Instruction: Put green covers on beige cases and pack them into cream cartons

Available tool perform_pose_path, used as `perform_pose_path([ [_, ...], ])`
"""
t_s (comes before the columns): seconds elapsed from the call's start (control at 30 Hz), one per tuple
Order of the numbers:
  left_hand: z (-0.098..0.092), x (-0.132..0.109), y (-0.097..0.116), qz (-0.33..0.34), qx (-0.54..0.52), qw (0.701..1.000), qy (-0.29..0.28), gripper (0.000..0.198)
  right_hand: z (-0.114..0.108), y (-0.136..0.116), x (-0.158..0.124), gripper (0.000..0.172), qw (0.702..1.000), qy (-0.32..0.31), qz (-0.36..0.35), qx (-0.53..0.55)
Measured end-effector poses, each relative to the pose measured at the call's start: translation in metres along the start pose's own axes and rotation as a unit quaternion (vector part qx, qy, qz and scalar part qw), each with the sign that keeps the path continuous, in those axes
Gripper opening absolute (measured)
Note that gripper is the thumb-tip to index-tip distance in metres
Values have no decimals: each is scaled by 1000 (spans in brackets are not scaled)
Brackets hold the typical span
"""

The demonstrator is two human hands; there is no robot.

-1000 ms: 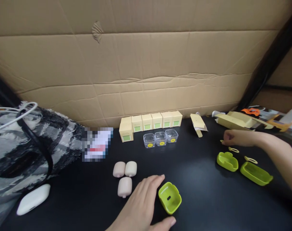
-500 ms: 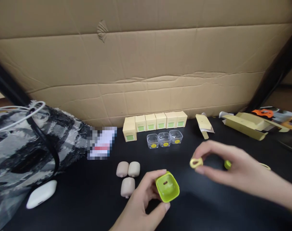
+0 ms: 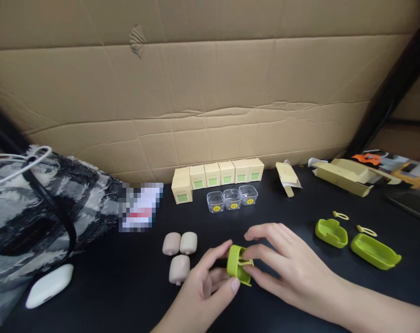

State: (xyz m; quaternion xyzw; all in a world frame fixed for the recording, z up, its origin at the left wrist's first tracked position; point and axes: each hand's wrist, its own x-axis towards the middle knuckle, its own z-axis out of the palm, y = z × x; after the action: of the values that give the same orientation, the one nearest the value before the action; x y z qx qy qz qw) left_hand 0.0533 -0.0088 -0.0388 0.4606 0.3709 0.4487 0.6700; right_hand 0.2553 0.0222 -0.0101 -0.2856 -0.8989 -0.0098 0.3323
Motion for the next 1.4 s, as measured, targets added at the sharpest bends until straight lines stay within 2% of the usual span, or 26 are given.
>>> perform_pose_path([
  [0.17,-2,1,3,-34,27,998,-48,37,1,-2,3,9,1000,3,-16,-6],
  [0.27,-2,2,4,-26,23,998,-51,36,2,-3,4,10,1000,4,-18,-4],
  [0.47,0,0,3,-24,12,999,-45,36,3,-3,6,15,999,-33,-24,6],
  [0.6,0,0,1,-6,27,999,-47,32,3,-3,6,23,996,-59,-59,-21],
  [0.73,0,0,1,3,33,998,-60,32,6,-2,6,25,995,-47,-83,-36],
  [0.93,0,0,3,-5,23,996,-89,33,7,-2,6,25,996,-31,-81,-31],
  [1.07,-5,3,0,22,-18,997,-66,34,0,0,4,15,997,-22,-59,50],
  [1.13,-7,4,2,-5,-62,997,-47,37,-1,2,3,25,988,4,4,155],
  [1.2,-7,4,5,-58,-112,991,-46,42,1,6,2,28,952,16,116,283],
  [1.23,-6,5,7,-82,-134,986,-57,45,3,8,2,26,920,8,179,348],
  [1.3,-5,5,9,-112,-163,976,-95,47,10,12,3,28,837,-43,288,462],
  [1.37,-4,6,9,-124,-182,967,-130,44,16,15,4,36,754,-97,353,546],
  [1.4,-5,6,8,-126,-192,964,-137,43,19,16,4,39,722,-110,372,572],
])
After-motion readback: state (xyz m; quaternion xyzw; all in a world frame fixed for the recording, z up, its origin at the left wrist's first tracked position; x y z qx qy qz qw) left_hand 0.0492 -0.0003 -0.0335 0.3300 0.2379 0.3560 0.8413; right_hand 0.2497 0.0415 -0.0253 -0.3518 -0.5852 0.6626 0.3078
